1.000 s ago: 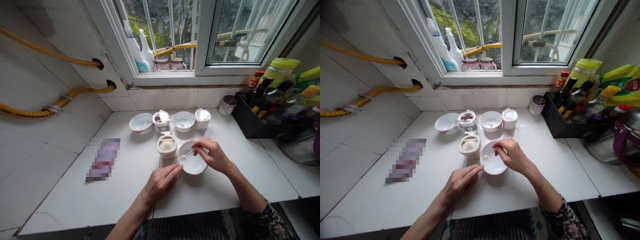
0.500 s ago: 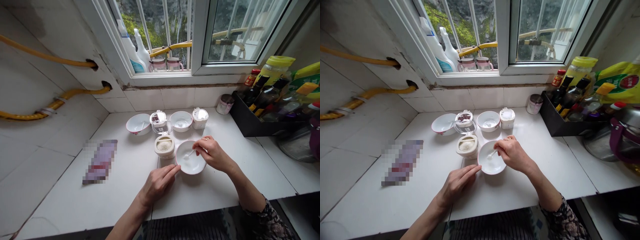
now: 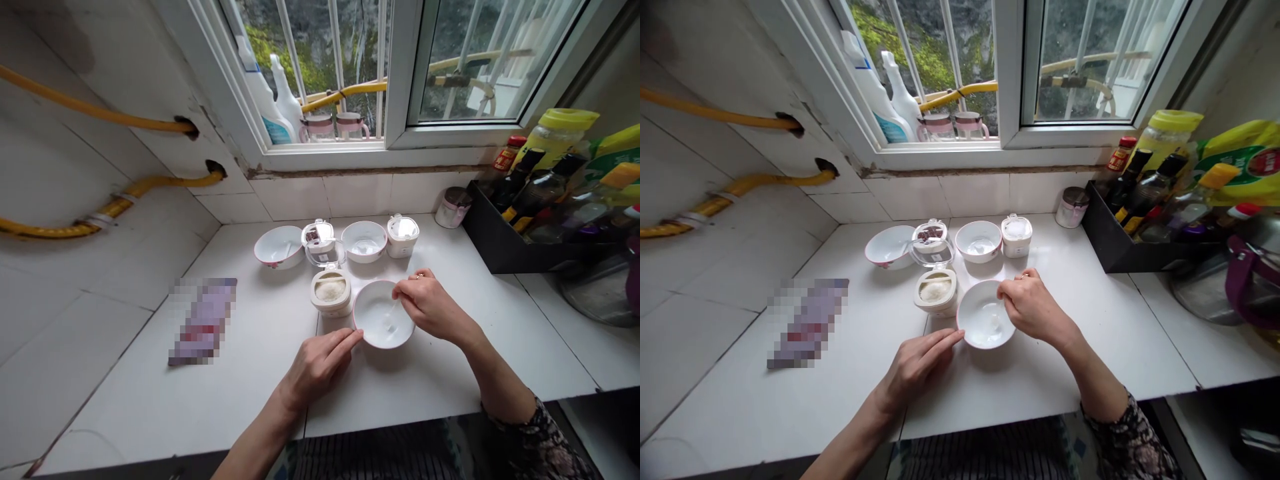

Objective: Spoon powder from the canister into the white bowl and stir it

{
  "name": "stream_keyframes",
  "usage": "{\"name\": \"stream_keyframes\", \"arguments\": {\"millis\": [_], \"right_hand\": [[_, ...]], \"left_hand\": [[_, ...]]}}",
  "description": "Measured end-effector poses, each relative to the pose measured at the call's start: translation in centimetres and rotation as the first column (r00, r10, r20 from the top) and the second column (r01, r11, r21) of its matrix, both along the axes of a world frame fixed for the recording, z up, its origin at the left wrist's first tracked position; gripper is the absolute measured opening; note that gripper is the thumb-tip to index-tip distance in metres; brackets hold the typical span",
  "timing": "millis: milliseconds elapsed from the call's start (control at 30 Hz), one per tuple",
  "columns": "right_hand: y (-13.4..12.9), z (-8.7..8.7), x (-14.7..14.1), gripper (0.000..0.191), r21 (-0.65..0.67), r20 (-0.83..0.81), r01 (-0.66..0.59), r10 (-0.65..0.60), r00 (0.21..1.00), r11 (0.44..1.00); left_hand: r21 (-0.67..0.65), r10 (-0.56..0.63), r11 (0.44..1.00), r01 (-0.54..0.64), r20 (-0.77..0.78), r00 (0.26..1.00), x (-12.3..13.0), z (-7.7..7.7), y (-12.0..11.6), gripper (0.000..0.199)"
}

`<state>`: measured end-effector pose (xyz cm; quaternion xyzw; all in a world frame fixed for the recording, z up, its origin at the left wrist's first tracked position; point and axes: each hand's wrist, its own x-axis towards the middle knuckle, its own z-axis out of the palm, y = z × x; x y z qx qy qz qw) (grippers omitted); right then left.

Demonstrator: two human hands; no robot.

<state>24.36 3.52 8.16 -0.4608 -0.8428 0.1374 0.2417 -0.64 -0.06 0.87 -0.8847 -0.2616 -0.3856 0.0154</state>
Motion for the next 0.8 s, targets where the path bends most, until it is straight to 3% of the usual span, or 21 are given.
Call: {"name": "stream_keyframes", "arguments": {"millis": [333, 467, 667, 800], "right_hand": [[-0.1, -0.9, -2.6, 0.028, -0.158, -0.115, 0.119, -0.138, 0.984, 0.98], [0.0, -0.8, -2.6, 0.028, -0.274, -0.226, 0.096, -0.16, 0.961, 0.957], [0.1, -0.8, -2.4, 0.018, -0.468, -0.481, 0.036, -0.289, 0.828, 0.883], [0.1, -0.7, -2.3, 0.015, -0.548, -0.554, 0.016, -0.377, 0.742, 0.836]], "left_hand": [[0.012, -0.006, 1.0, 0.006, 0.0, 1.0, 0.1, 0.2, 0.0, 0.038], [0.022, -0.005, 1.0, 0.005, -0.001, 1.0, 0.0, 0.2, -0.1, 0.041], [0.038, -0.008, 0.999, 0.007, 0.014, 1.0, 0.1, 0.2, -0.1, 0.037], [0.04, -0.007, 0.999, 0.007, 0.011, 1.0, 0.1, 0.1, -0.1, 0.035]]}}
